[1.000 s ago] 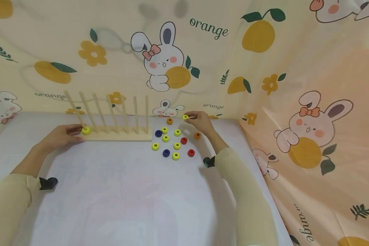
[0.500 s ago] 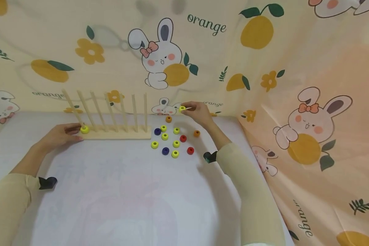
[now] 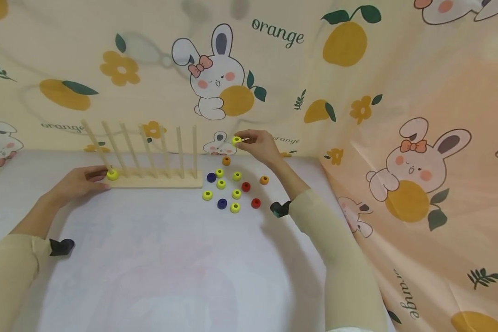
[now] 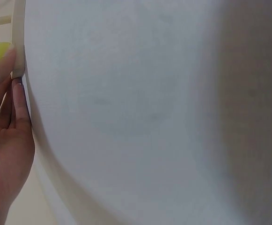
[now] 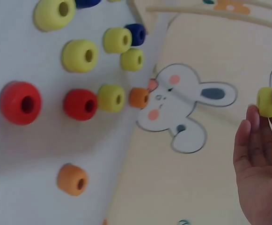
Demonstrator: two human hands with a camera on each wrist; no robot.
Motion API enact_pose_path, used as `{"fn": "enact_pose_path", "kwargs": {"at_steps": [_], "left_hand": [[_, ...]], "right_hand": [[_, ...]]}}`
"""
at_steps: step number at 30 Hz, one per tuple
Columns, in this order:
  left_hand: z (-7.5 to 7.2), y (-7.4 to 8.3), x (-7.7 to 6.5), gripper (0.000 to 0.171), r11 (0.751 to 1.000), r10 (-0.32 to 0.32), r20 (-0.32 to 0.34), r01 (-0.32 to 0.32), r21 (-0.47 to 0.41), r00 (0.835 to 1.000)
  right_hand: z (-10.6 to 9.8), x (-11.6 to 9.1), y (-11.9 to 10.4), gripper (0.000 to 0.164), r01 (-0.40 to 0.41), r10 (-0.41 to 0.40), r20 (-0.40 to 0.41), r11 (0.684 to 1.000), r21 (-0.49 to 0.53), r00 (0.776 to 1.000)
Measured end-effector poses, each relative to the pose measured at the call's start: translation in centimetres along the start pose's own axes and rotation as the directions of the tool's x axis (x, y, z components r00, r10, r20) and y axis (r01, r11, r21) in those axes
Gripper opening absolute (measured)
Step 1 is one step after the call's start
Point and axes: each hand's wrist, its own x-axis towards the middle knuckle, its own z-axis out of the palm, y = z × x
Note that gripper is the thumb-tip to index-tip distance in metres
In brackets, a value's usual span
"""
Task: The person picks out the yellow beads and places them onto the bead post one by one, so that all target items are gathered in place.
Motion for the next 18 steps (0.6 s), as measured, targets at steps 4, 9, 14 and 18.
{"fn": "enact_pose_path", "kwargs": {"at_steps": [4,9,14,18], "left_hand": [[-0.1,0.1,0.2,0.082,1.0,-0.001,0.004,0.001,0.001,1.0],[-0.1,-0.1,-0.2,0.083,1.0,-0.009,0.02,0.009,-0.016,1.0],[-0.2,0.0,-0.2,0.082,1.0,-0.004,0.013,0.004,-0.015,1.0],[-0.3,0.0,0.1,0.081,1.0,-0.008,0.008,0.008,-0.018,1.0]], "right_hand": [[-0.3,0.5,-1.7,0.032,0.043,-0.043,0.019,0.999,0.002,0.999],[0.0,1.2,-3.7,0.03,0.096,-0.095,0.029,0.995,-0.024,0.995],[0.3,1.9,-5.5,0.03,0.11,-0.108,0.042,0.993,-0.048,0.993],[0.5,2.3,-6.8,0.03,0.137,-0.134,0.045,0.989,-0.062,0.99]]}}
